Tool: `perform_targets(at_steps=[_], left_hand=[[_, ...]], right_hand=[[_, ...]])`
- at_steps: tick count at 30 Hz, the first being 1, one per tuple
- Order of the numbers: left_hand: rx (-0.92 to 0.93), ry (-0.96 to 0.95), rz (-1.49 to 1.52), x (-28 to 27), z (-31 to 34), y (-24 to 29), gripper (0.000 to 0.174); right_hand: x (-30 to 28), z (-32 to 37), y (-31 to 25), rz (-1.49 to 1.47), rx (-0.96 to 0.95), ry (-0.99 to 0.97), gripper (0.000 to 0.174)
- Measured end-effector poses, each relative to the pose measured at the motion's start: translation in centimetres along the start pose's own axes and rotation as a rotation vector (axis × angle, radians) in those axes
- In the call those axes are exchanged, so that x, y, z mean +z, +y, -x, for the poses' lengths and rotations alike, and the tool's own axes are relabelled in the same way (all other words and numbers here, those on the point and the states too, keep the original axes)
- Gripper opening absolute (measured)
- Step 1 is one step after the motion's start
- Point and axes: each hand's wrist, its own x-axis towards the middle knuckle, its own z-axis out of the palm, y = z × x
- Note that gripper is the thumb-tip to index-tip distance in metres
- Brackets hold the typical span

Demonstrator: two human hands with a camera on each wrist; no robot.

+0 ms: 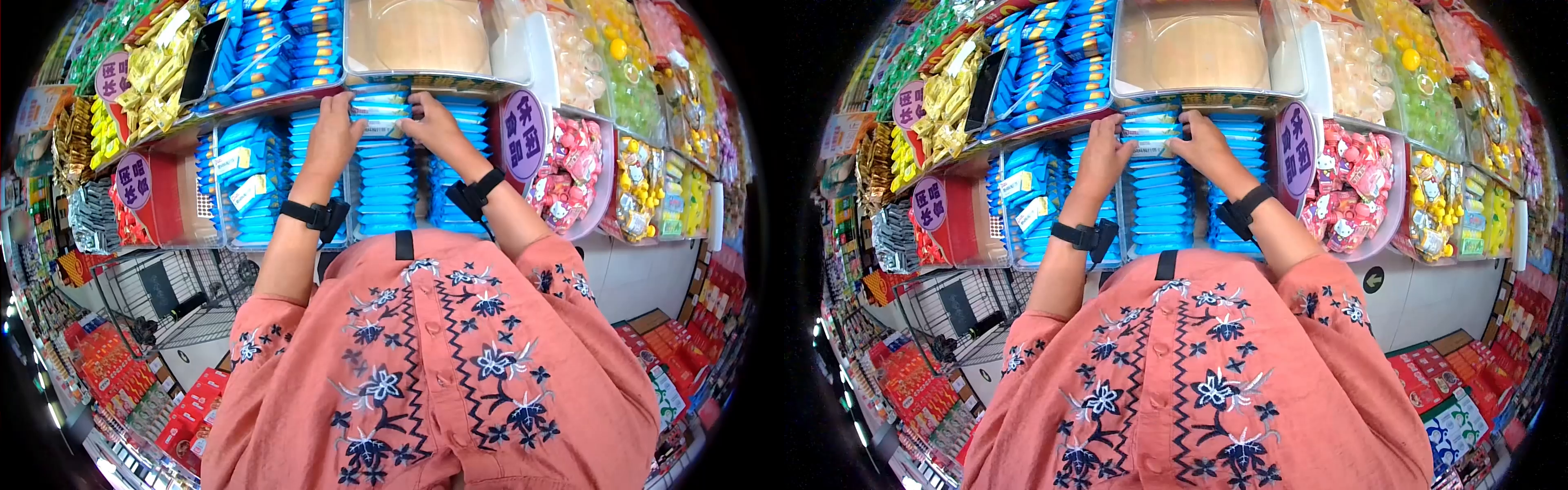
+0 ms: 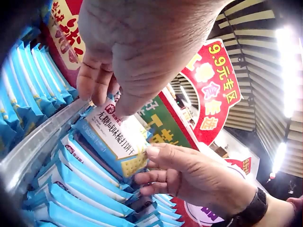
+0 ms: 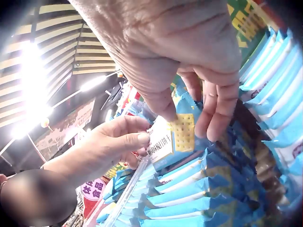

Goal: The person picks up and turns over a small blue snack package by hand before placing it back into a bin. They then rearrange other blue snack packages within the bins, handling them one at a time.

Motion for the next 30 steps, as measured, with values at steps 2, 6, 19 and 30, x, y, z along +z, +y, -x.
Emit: perform_targets(at_steps=[2, 6, 19, 30], left_hand=[[-0.038, -0.038, -0.015, -0.5, 0.0, 0.4, 0.059], [0.115, -0.029, -0.120, -1.3, -0.1, 1.1, 0.066], [0.183, -0.072, -0.232, -1.0, 0.5, 2.2, 0.061], [0.236, 0.014, -0.176, -0.1, -0.7, 1.7, 0.059]], right_hand=[[0.1, 0.0, -0.2, -0.016, 0.006, 0.004, 0.062], [0.2, 0.1, -0.4, -0.053, 0.007, 0.028, 0.061], [0.1, 1.1, -1.8, 0.209, -0.251, 0.040, 0.050], [-0.9, 0.4, -3.0, 0.163, -0.136, 0.074, 0.053]])
